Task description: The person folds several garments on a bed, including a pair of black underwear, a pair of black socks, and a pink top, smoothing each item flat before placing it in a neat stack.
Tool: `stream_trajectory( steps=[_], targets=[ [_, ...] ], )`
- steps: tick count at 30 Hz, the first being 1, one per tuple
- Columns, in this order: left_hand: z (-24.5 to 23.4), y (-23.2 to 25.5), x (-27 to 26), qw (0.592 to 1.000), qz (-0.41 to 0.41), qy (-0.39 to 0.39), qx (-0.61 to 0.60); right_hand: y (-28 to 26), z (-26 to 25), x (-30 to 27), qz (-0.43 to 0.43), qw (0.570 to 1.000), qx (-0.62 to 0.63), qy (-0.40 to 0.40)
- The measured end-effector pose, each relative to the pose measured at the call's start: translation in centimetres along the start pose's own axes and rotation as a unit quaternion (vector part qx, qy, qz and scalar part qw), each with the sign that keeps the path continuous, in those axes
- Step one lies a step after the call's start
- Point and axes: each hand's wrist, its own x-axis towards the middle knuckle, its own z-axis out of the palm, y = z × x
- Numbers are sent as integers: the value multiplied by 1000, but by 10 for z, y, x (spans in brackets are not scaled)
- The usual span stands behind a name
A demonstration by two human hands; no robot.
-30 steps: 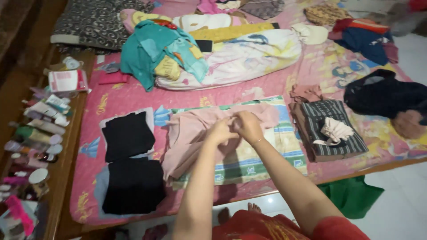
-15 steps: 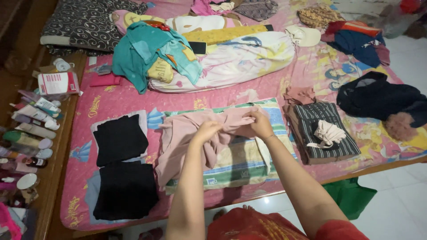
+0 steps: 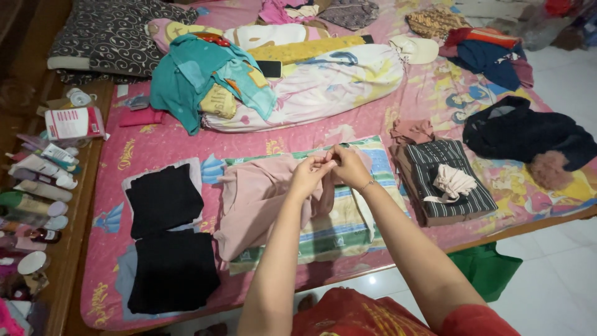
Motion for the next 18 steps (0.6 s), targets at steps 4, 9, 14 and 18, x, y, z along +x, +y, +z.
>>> stream_trajectory(
  steps=[4, 9, 14, 18],
  targets=[
    [-2, -38, 11, 998, -20, 18, -49, 7, 0, -2, 78, 996, 40, 8],
    [-6, -36, 3, 999, -6, 29, 35, 14, -1, -3, 70, 975, 209, -3],
    [-2, -48, 12, 997, 37, 41, 49, -5, -8, -3, 101, 983, 156, -8],
    [-12, -58, 21, 995, 28, 56, -75, -19, -21, -2, 95, 991, -56, 70]
  ],
)
